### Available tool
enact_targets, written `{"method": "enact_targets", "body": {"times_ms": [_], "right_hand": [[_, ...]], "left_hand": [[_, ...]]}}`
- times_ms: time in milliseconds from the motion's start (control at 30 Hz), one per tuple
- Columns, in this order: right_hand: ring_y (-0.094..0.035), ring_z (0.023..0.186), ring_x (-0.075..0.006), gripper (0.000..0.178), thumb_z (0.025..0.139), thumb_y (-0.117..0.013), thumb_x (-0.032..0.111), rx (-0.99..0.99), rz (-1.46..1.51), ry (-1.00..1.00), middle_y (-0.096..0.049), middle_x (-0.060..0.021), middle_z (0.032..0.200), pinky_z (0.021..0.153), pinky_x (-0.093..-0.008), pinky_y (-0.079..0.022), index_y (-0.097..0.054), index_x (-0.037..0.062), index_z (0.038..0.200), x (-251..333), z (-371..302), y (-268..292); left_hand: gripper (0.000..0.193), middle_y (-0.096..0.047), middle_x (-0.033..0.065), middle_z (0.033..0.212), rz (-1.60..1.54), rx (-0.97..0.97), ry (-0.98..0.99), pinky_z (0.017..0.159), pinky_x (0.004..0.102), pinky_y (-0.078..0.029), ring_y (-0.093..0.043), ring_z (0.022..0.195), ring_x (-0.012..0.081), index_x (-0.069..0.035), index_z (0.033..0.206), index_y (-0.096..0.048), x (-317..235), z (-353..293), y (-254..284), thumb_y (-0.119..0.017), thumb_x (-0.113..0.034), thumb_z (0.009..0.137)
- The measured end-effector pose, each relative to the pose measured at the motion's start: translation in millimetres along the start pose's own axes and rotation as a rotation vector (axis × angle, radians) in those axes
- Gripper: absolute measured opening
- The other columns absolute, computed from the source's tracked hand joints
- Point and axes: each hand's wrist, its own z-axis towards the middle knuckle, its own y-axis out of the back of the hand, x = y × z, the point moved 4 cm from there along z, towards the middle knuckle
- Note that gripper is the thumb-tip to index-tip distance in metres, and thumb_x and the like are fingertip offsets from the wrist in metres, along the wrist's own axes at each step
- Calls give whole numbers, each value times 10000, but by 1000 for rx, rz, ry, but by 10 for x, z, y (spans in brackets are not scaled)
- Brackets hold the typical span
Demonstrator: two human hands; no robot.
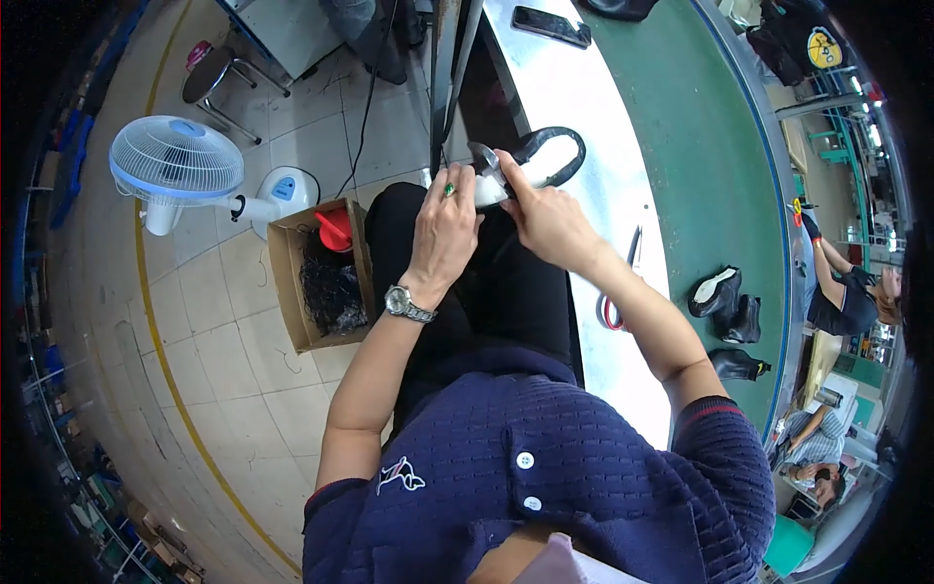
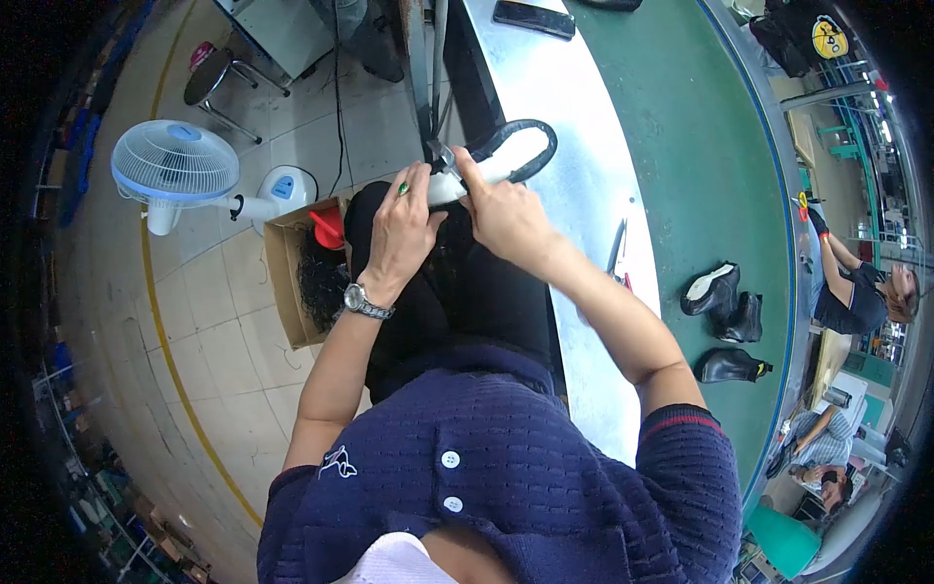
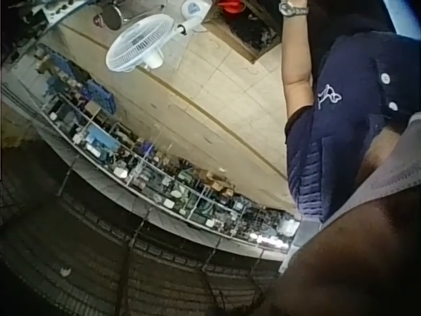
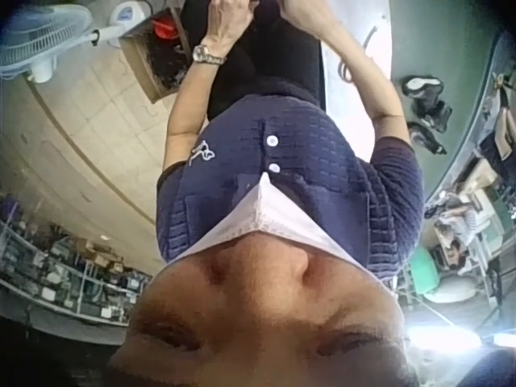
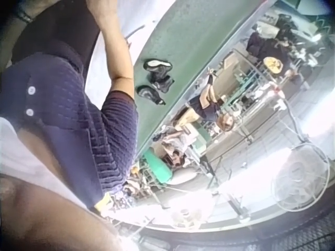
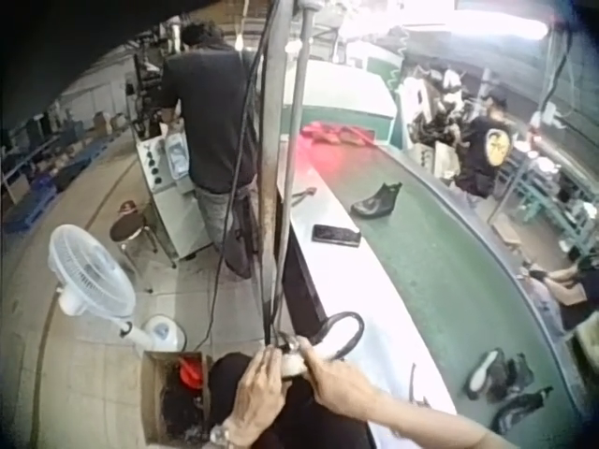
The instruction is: Assemble and trim components of a black boot on an assembly line.
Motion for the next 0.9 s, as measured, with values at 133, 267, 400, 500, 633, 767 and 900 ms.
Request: {"method": "enact_targets", "body": {"times_ms": [133, 267, 400, 500, 633, 767, 900], "right_hand": [[-650, 753, -408, 527, 906, -558, 159, -24, -11, 42, -660, -231, 828, 668, -503, -501, -387, 120, 1403, -47, 59, 406], [-624, 724, -435, 488, 932, -558, 136, -16, -98, -110, -636, -246, 774, 688, -480, -479, -396, 41, 1382, -269, -6, 473], [-665, 598, -268, 493, 956, -552, 125, 183, 227, -149, -658, -187, 768, 639, -381, -513, -375, 9, 1402, -56, -401, 398], [-646, 606, -136, 519, 963, -561, 122, 391, 455, -289, -667, -128, 856, 636, -313, -517, -351, 15, 1426, 259, -559, 317], [-678, 820, -275, 559, 959, -584, 192, 491, 344, -130, -669, -170, 948, 781, -382, -506, -341, 98, 1453, 465, -509, 222], [-675, 774, -393, 534, 961, -538, 154, 554, 270, -12, -664, -242, 810, 749, -473, -497, -319, 71, 1440, 612, -408, 238], [-669, 753, -341, 557, 950, -566, 161, 739, 139, -49, -664, -219, 841, 744, -447, -496, -335, 87, 1451, 749, -276, 305]], "left_hand": [[752, -531, 250, 1282, -123, 103, 24, 993, 383, -461, -530, 1194, 366, 34, 1341, -419, 134, -6, 142, -771, 6, 677], [945, -441, 235, 1408, -106, 116, -36, 1091, 418, -368, -368, 1352, 359, 0, 1463, -256, 179, -82, 207, -795, -67, 689], [1085, -258, 285, 1487, -490, 102, 330, 1044, 392, -415, -439, 1284, 377, 34, 1492, -136, 162, -590, 262, -802, -387, 746], [770, -494, 261, 1271, -603, 69, 475, 842, 377, -508, -566, 1086, 340, 76, 1353, -430, 216, -879, 173, -688, -452, 855], [348, -639, 208, 845, -280, -128, 496, 719, 448, -489, -622, 830, 396, 42, 1018, -633, 403, -875, 434, -535, -290, 972], [278, -632, 225, 776, -219, -74, 438, 618, 453, -491, -630, 718, 395, 45, 951, -627, 304, -892, 419, -508, -205, 981], [262, -625, 225, 744, -413, -43, 462, 594, 452, -496, -637, 688, 385, 66, 950, -623, 267, -1005, 375, -504, -164, 981]]}}
